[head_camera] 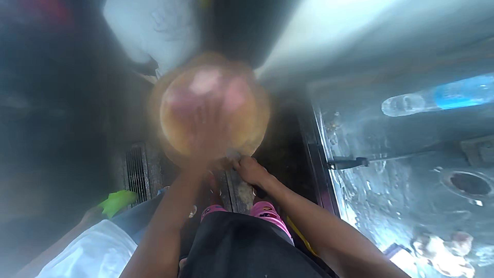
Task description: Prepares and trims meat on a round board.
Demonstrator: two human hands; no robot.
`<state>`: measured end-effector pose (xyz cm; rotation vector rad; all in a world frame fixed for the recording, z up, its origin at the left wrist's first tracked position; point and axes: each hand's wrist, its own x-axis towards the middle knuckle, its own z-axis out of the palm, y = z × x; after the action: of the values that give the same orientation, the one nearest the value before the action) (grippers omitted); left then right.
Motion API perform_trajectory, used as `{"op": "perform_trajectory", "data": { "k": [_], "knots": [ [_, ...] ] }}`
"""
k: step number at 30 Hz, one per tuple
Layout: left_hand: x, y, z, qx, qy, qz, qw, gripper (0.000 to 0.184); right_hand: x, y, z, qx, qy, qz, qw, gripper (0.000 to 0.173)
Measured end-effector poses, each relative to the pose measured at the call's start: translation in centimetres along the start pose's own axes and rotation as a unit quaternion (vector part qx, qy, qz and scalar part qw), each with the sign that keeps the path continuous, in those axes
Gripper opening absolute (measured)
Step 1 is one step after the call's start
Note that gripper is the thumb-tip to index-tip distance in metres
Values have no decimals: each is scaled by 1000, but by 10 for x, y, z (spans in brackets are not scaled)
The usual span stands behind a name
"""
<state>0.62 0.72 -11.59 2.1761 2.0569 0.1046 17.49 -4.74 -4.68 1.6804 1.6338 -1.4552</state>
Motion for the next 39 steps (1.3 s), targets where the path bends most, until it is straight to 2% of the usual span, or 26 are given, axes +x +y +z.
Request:
{"op": "perform_trajectory", "data": {
  "k": [2, 3, 4, 5, 6, 8, 9, 11, 14, 19, 22, 31, 35, 39],
  "knots": [
    [1, 4, -6, -4, -12, -6, 1000, 71, 9, -11, -3, -2, -8, -11, 1000, 66],
    [-1, 11, -25, -15, -61, -13, 998, 71, 11, -14, -3, -2, -10, -17, 1000, 66],
    [-1, 20, -60, -33, -155, -26, 987, 70, 11, -15, -3, -1, -13, -24, 1000, 65],
    [-4, 25, -83, -69, -189, -37, 979, 70, 11, -12, -1, 0, -12, -32, 999, 64],
    [-10, 26, -96, -120, -176, -48, 976, 70, 10, -9, 1, 5, -12, -38, 999, 63],
    [-18, 18, -91, -194, -32, -63, 979, 71, 9, -8, -3, 8, -2, -39, 999, 64],
    [-20, 13, -82, -188, 19, -67, 980, 72, 10, -8, -4, 5, 5, -37, 999, 65],
    [-27, 14, -97, -96, -116, -78, 985, 72, 11, -6, -2, -8, 5, -36, 999, 66],
    [-32, 2, -58, -15, -54, -42, 998, 68, 10, -3, -1, -25, 0, -35, 999, 65],
    [-27, -22, -10, -35, -19, -35, 999, 67, -16, 27, 15, -34, -23, -22, 999, 66],
    [-26, -24, -7, -37, -21, -38, 998, 67, -17, 26, 21, -23, -33, -3, 999, 65],
    [-27, -21, -15, -37, -23, -32, 999, 68, 15, -38, 18, -50, -28, -13, 998, 65],
    [-29, -20, -7, -37, -5, -33, 999, 70, 8, -36, 21, -70, -8, -1, 998, 64],
    [-28, -22, -1, -28, -2, -45, 999, 71, -11, -17, 26, -91, -6, -10, 996, 69]
  ]
}}
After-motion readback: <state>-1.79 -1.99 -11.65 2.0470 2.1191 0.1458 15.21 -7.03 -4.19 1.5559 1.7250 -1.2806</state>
